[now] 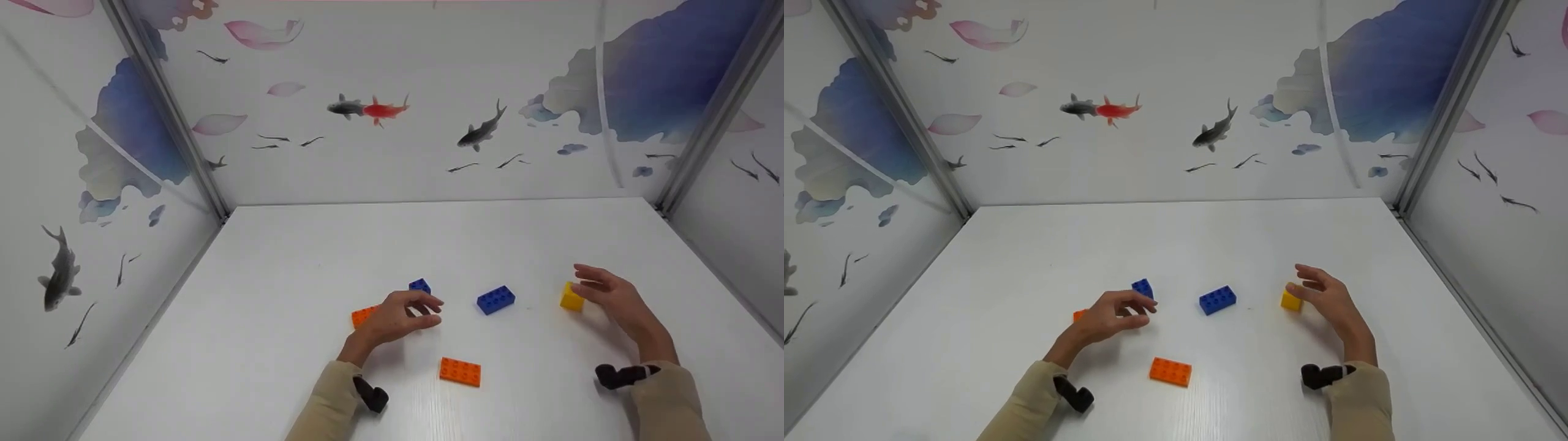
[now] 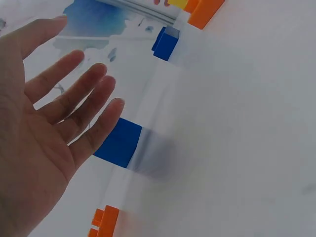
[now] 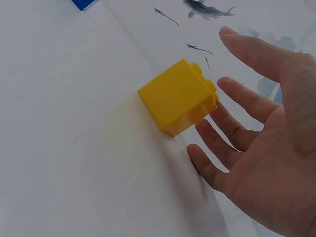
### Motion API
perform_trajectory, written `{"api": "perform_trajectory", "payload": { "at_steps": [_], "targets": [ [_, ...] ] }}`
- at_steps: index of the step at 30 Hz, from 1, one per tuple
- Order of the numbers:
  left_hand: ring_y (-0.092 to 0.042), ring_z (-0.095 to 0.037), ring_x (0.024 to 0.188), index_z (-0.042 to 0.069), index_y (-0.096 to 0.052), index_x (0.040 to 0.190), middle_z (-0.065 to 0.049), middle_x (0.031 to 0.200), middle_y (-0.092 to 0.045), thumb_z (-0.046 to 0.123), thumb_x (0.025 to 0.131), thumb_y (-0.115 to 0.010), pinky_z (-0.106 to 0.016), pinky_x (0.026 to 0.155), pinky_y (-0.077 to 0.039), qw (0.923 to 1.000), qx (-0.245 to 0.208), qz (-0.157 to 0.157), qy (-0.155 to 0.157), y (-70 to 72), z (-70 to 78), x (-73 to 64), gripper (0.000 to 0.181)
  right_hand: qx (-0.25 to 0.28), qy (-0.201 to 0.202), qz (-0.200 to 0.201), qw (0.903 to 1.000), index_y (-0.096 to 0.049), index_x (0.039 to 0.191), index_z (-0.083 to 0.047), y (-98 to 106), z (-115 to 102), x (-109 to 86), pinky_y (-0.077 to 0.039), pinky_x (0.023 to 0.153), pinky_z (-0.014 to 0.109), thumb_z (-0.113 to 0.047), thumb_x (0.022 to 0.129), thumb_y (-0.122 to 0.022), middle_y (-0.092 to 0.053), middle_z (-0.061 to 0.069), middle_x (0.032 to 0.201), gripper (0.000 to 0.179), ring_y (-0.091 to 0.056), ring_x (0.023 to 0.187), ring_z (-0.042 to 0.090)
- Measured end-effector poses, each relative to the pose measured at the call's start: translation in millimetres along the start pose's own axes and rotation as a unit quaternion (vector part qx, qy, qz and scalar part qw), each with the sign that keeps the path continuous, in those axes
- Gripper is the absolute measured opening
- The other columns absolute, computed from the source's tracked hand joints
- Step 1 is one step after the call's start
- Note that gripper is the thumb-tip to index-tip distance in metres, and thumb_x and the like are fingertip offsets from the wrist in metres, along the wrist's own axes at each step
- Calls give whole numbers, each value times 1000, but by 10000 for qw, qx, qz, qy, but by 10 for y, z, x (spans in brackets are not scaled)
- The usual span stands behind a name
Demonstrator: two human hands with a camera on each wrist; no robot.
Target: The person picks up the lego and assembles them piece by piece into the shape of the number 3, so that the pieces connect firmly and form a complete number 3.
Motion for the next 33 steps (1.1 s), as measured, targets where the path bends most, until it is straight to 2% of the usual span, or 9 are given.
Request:
{"api": "perform_trajectory", "payload": {
  "at_steps": [2, 5, 11, 13, 18, 22, 29, 33],
  "targets": [
    [-65, -10, 101, 9, -66, 128, -10, 120, -72, 40, 93, -68, -21, 86, -54, 9996, -4, -292, 65, -17, -3, 9, 47, 57, -16, -33, 10000, -32, 156, -12, -15, 21, 11, -29, 119, 61, -53, 94, -63, -33, 20, 159, 81, -45, 130, 22],
    [-64, -6, 99, 14, -66, 130, -6, 119, -72, 41, 90, -71, -21, 86, -55, 9973, 12, -691, 249, -43, -2, 29, 48, 86, 56, -72, 9999, -32, 156, -10, -24, 32, 26, -27, 119, 64, -47, 94, -65, -33, 23, 159, 79, -41, 133, 32],
    [-61, -4, 99, 23, -67, 129, 8, 115, -71, 37, 83, -80, -20, 88, -52, 9907, 146, -1160, 693, -120, 21, 61, 49, -27, 114, -130, 9998, -34, 155, -8, -13, 30, 9, -30, 116, 62, -40, 93, -69, -34, 25, 157, 78, -38, 133, 36],
    [-60, -3, 97, 24, -67, 127, 11, 111, -70, 35, 81, -83, -19, 88, -51, 9879, 206, -1292, 828, -148, 33, 58, 49, -208, 106, -117, 9997, -36, 154, -7, -16, 27, -4, -35, 113, 57, -40, 93, -70, -36, 26, 155, 78, -40, 131, 36],
    [-55, -1, 93, 25, -68, 122, 14, 104, -65, 32, 77, -87, -17, 90, -48, 9801, 581, -1633, 967, -199, 51, 42, 49, -653, 2, -57, 9979, -41, 150, -6, -44, 10, -22, -45, 102, 33, -37, 92, -72, -42, 26, 150, 73, -46, 126, 34],
    [-53, -1, 92, 24, -69, 113, 15, 102, -63, 32, 76, -88, -17, 89, -47, 9749, 870, -1783, 1013, -206, 65, 37, 42, -794, -106, -12, 9968, -44, 147, -3, -77, -15, -16, -46, 97, 28, -34, 92, -72, -48, 27, 144, 68, -49, 122, 35],
    [-54, -3, 84, 22, -74, 98, 13, 93, -65, 28, 78, -87, -17, 81, -47, 9724, 630, -1920, 1164, -216, 88, 26, 24, -797, -282, 6, 9964, -45, 142, 1, -102, -58, -12, -46, 91, 26, -33, 91, -74, -52, 27, 137, 67, -52, 118, 34],
    [-54, -4, 81, 22, -76, 95, 13, 89, -66, 28, 79, -86, -18, 77, -47, 9724, 654, -1892, 1200, -219, 100, 26, 20, -672, -338, 47, 9972, -44, 142, 0, -104, -103, -4, -47, 97, 35, -33, 92, -73, -50, 28, 139, 67, -51, 120, 36]
  ]
}}
Point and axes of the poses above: each hand's wrist, its own x-axis towards the middle knuckle, its own y-axis out of the back of the hand, z = x × y, the point moved 1 cm from there along x, towards the middle knuckle
